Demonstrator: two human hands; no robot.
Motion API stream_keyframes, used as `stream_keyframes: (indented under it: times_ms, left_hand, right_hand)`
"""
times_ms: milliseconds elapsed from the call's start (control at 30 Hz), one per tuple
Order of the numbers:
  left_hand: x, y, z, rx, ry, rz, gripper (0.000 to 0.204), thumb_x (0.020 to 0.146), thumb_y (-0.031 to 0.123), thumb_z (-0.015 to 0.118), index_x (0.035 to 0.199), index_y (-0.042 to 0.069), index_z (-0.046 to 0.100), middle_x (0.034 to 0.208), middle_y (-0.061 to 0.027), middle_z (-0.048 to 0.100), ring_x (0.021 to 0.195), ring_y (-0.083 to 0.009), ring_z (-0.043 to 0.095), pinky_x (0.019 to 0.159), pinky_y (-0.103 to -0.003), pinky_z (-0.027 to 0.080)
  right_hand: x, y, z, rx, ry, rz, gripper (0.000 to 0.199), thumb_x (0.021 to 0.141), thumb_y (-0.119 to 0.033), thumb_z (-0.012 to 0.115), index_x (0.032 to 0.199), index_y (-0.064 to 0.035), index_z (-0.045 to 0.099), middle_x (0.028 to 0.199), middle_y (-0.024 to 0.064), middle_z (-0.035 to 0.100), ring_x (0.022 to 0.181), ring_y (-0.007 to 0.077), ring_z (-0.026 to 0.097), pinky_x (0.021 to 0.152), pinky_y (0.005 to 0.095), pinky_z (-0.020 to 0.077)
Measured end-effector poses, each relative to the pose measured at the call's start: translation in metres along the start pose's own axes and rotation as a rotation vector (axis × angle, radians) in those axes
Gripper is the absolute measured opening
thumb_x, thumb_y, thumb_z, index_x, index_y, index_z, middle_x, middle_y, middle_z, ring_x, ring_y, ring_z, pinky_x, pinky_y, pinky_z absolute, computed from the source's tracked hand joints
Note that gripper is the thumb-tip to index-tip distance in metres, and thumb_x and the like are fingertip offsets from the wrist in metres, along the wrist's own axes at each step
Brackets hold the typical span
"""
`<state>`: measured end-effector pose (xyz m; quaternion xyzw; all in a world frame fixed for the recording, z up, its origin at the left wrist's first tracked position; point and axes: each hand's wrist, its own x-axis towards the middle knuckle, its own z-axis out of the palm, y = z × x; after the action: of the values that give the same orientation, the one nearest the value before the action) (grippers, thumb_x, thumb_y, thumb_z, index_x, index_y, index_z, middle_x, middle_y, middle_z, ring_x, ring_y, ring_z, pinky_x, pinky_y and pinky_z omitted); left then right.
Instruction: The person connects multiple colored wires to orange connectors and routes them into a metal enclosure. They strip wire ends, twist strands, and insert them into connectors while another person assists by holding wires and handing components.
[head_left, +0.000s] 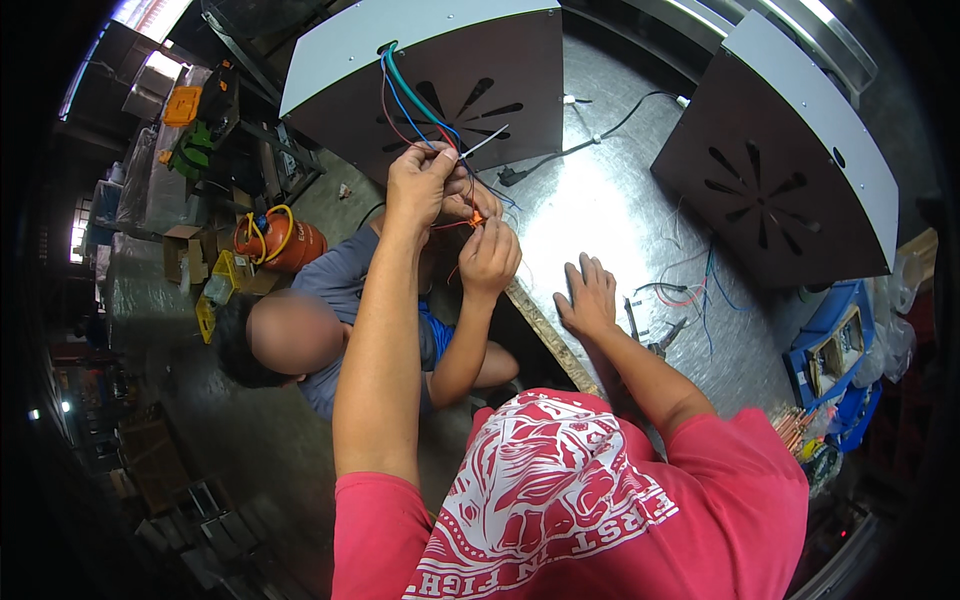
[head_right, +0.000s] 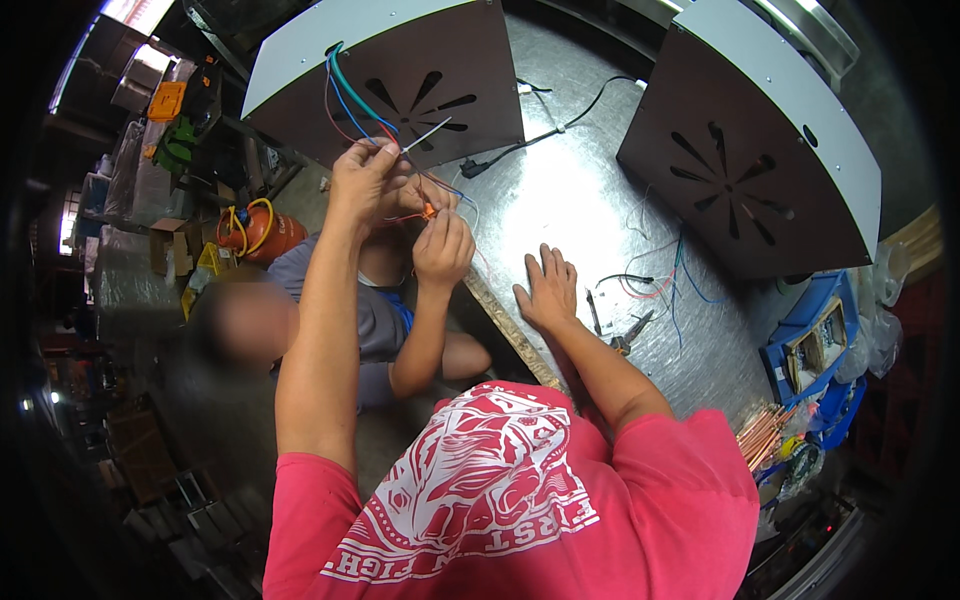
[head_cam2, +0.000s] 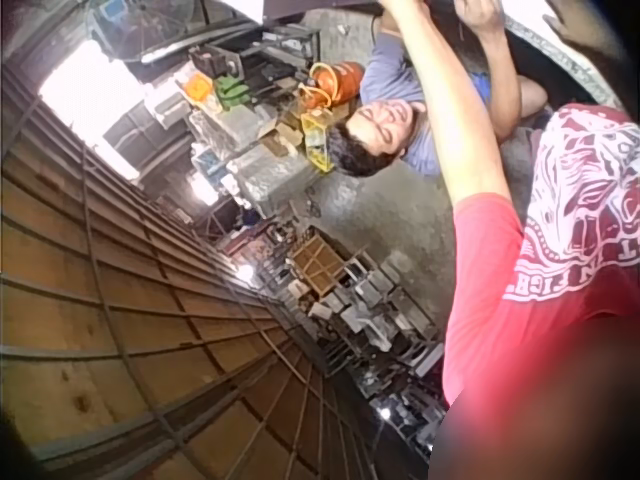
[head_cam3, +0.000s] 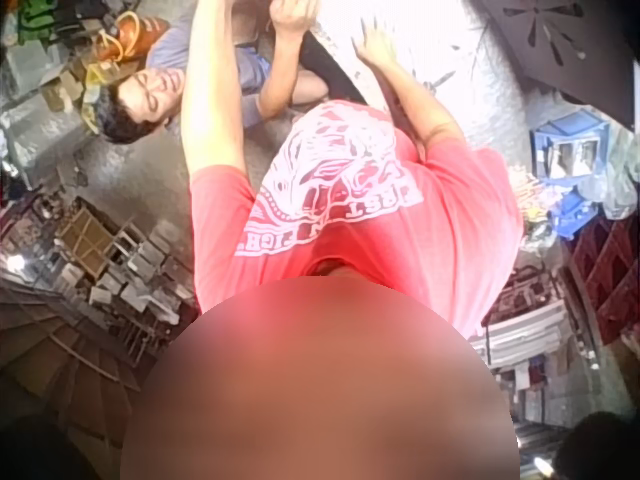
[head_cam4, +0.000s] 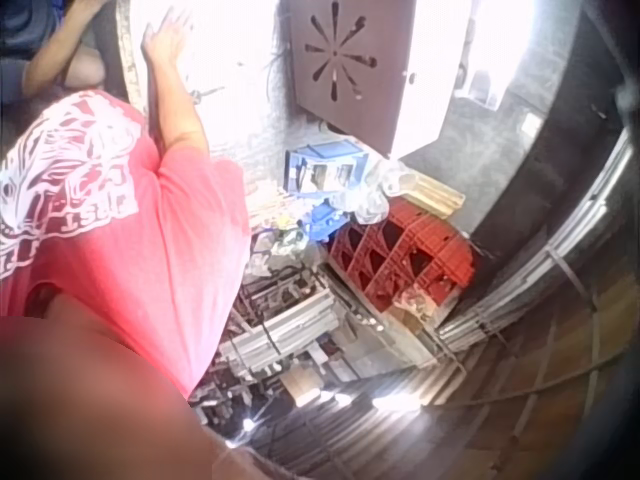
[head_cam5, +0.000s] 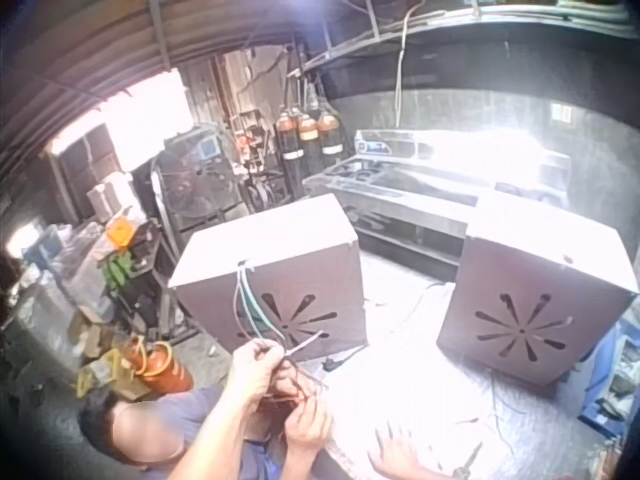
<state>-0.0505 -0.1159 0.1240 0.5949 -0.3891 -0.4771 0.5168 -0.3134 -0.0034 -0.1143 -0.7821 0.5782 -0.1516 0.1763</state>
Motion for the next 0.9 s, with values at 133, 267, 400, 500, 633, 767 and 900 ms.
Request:
stream_keyframes:
  times_ms: [133,267,400,500,633,767,900]
  left_hand:
    - [0.0041,-0.0033,-0.0016,0.022,0.006,0.02,0.016,0.097,0.014,0.067,0.105,0.002,0.061,0.088,-0.0061,0.066,0.073,-0.0117,0.066,0.063,-0.024,0.057]
    - [0.0044,-0.0055,-0.0064,0.023,-0.018,-0.011,0.017,0.097,0.015,0.068,0.107,0.003,0.061,0.092,-0.0045,0.066,0.078,-0.0115,0.068,0.068,-0.022,0.058]
    - [0.0029,-0.0053,-0.0081,-0.011,-0.01,-0.013,0.017,0.097,0.014,0.067,0.106,0.001,0.06,0.086,-0.0061,0.066,0.07,-0.0119,0.065,0.062,-0.024,0.057]
    - [0.0022,-0.0041,-0.0055,-0.03,0.013,0.009,0.016,0.097,0.012,0.065,0.104,-0.001,0.058,0.078,-0.008,0.064,0.056,-0.0125,0.061,0.05,-0.028,0.054]
    - [-0.0002,-0.0032,-0.0032,-0.073,-0.007,0.004,0.016,0.098,0.012,0.064,0.103,-0.001,0.057,0.076,-0.0084,0.063,0.05,-0.013,0.057,0.042,-0.03,0.052]
    - [0.002,-0.0053,-0.0026,-0.123,-0.023,-0.006,0.016,0.098,0.013,0.065,0.102,0.0,0.057,0.075,-0.0089,0.063,0.049,-0.0129,0.057,0.04,-0.03,0.05]
    - [0.0043,-0.0081,-0.0047,-0.15,-0.046,-0.027,0.016,0.097,0.013,0.065,0.102,0.0,0.057,0.076,-0.0093,0.064,0.053,-0.0128,0.059,0.042,-0.028,0.05]
  right_hand:
    - [0.0001,0.0,-0.0002,0.0,0.021,-0.011,0.064,0.087,-0.035,0.067,0.141,-0.0045,0.051,0.152,0.0273,0.037,0.142,0.0452,0.032,0.115,0.055,0.0233]
    - [0.0,0.0003,0.0,-0.015,-0.025,0.014,0.065,0.088,-0.036,0.065,0.143,-0.0066,0.049,0.155,0.0253,0.035,0.145,0.0426,0.03,0.116,0.0548,0.022]
    - [-0.0006,0.0008,0.0006,-0.013,-0.021,0.011,0.064,0.088,-0.036,0.065,0.143,-0.0064,0.05,0.155,0.0255,0.035,0.145,0.0426,0.03,0.116,0.0547,0.0218]
    - [-0.001,0.001,0.0013,-0.007,-0.012,0.007,0.064,0.088,-0.036,0.065,0.143,-0.0065,0.05,0.155,0.0255,0.035,0.145,0.0426,0.03,0.116,0.0548,0.0219]
    - [-0.0014,0.001,0.0019,0.002,0.042,-0.017,0.063,0.087,-0.035,0.067,0.141,-0.005,0.051,0.152,0.0271,0.038,0.142,0.0449,0.032,0.114,0.0555,0.0239]
    - [-0.0016,0.0012,0.0015,0.012,0.028,-0.014,0.064,0.087,-0.035,0.067,0.14,-0.0048,0.051,0.152,0.0269,0.038,0.142,0.0446,0.032,0.114,0.0554,0.0237]
    - [-0.0012,0.001,0.0015,0.004,0.019,-0.008,0.064,0.087,-0.036,0.066,0.141,-0.0047,0.051,0.152,0.0266,0.038,0.143,0.0444,0.032,0.114,0.0553,0.0234]
